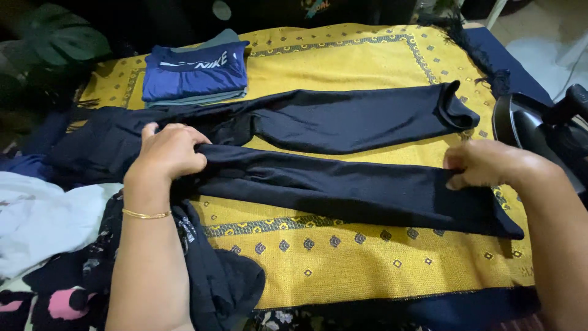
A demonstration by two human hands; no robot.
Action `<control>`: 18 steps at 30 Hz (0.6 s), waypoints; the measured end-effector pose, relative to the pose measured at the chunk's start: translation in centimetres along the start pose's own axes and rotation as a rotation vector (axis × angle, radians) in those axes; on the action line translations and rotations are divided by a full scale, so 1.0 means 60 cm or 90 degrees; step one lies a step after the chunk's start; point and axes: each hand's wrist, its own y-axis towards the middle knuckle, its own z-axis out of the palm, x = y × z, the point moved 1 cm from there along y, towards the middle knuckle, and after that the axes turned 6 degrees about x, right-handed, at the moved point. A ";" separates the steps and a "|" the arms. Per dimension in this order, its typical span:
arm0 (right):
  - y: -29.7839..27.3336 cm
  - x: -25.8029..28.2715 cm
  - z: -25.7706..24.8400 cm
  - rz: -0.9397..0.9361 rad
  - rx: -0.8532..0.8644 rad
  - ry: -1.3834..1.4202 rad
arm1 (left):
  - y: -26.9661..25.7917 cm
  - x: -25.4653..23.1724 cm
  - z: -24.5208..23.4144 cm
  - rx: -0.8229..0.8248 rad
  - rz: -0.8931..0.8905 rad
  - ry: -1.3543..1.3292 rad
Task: The person irons a pair of black pants on a yellow patterned cloth, then folds them neatly. The person uses a black electric iron to smooth the fabric and folds the pants into a compact stack.
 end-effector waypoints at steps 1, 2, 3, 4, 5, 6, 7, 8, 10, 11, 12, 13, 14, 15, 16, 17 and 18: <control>-0.005 0.003 -0.003 -0.002 -0.002 -0.002 | 0.000 0.000 0.001 -0.001 -0.003 -0.001; -0.010 0.006 -0.003 0.002 -0.011 0.025 | -0.001 0.001 0.003 -0.008 -0.032 0.008; -0.015 0.009 -0.003 0.006 -0.020 0.052 | -0.002 0.002 0.005 -0.014 -0.060 0.016; -0.023 0.009 -0.012 0.006 -0.023 0.052 | 0.003 0.010 0.010 -0.017 -0.061 0.016; -0.030 0.008 -0.022 0.015 -0.083 0.084 | 0.009 0.018 0.013 -0.058 -0.057 0.030; -0.039 0.007 -0.030 0.024 -0.142 0.117 | 0.014 0.025 0.018 -0.099 -0.051 0.044; -0.041 0.004 -0.045 0.025 -0.143 0.117 | 0.024 0.034 0.016 -0.100 -0.051 0.045; -0.043 0.000 -0.060 0.053 -0.217 0.140 | 0.033 0.041 0.013 -0.161 0.002 -0.017; -0.049 0.002 -0.090 0.083 -0.292 0.163 | 0.072 0.070 0.019 -0.222 0.057 -0.079; -0.053 0.008 -0.107 0.084 -0.327 0.209 | 0.101 0.091 0.026 -0.304 0.118 -0.217; -0.057 0.014 -0.124 0.085 -0.364 0.257 | 0.132 0.112 0.031 -0.385 0.179 -0.358; -0.053 0.027 -0.137 0.087 -0.367 0.257 | 0.142 0.113 0.018 -0.387 0.181 -0.357; -0.049 0.039 -0.147 0.118 -0.368 0.300 | 0.152 0.114 0.009 -0.363 0.112 -0.319; -0.045 0.051 -0.157 0.148 -0.368 0.343 | 0.162 0.116 -0.001 -0.339 0.043 -0.280; -0.009 0.042 -0.153 0.150 -0.369 0.343 | 0.156 0.097 -0.015 -0.339 0.045 -0.281; 0.027 0.033 -0.151 0.167 -0.401 0.290 | 0.151 0.079 -0.027 -0.205 -0.018 -0.218; 0.065 0.026 -0.149 0.182 -0.431 0.237 | 0.145 0.063 -0.038 -0.070 -0.083 -0.153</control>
